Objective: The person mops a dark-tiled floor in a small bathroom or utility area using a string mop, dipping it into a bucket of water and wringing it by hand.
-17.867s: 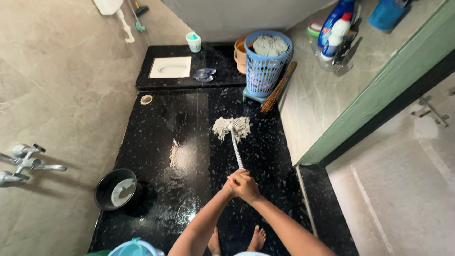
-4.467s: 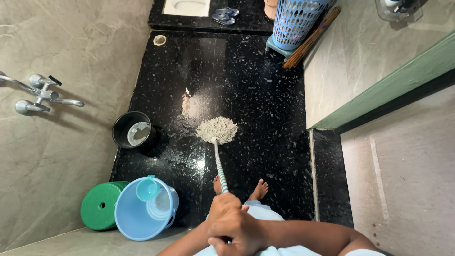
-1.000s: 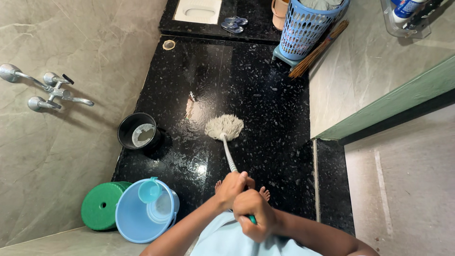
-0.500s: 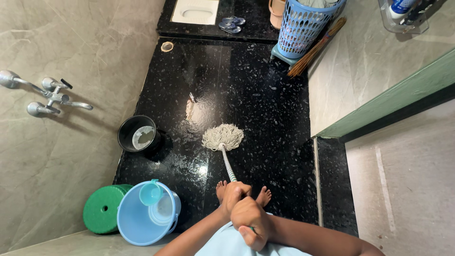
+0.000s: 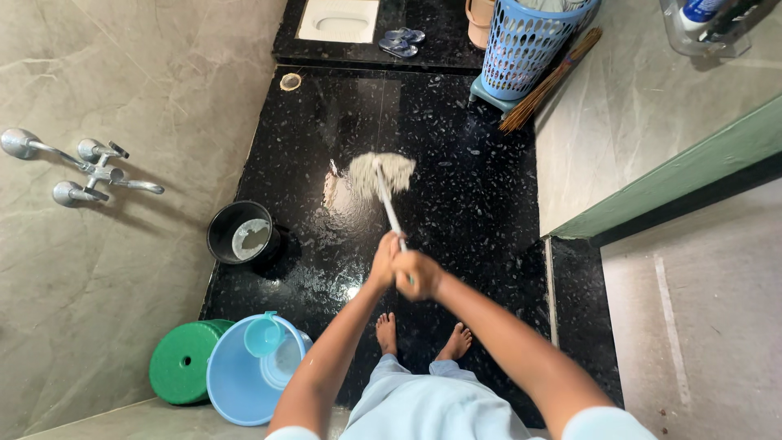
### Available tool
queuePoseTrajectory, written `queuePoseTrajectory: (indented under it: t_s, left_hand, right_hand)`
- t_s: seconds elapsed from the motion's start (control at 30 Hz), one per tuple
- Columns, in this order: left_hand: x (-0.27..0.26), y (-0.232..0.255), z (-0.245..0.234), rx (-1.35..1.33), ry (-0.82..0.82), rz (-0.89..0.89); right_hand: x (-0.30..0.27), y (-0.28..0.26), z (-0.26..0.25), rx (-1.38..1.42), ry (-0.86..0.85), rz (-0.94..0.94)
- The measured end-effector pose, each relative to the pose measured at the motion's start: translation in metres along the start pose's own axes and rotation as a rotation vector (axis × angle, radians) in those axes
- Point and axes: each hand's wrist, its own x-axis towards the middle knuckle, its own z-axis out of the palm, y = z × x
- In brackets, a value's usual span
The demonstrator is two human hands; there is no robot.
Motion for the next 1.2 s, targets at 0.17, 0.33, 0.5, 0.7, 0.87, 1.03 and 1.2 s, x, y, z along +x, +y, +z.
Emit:
queuePoseTrajectory:
  t_s: [0.17,0.33,0.5,0.7,0.87,1.03,1.2]
  left_hand:
    - [0.044,0.015,-0.010,0.148,0.020,-0.338]
    - [0.019,0.053,-0.007,0.177,0.067,-0.198]
    - [-0.009,0.128,-0.020,0.258,0.240,0.151]
    - [-0.050,0.208,-0.031,0.137,0.017,0.380]
    - [-0.084,0.223,-0.022,0.214,-0.315,0.442]
    - [-0.110,0.249,-0.019,0.089,-0.442,0.542]
    - [-0.117,0.251,-0.012,-0.166,-0.411,0.417]
  right_hand:
    - [0.062,0.066,-0.018,-0.031,0.213,0.147]
    - [0.091,0.056,-0.009,0.051,0.394,0.274]
    - [0.067,-0.040,-0.010,0.121,0.511,0.246]
    - [0.018,-0.164,-0.041,0.435,0.392,0.366]
    - [-0.013,-0.228,-0.063,0.483,0.207,0.294]
    - [-0.026,-0.276,-0.075,0.529,0.039,0.226]
    - [-0.024,-0.283,-0.063,0.511,-0.028,0.279]
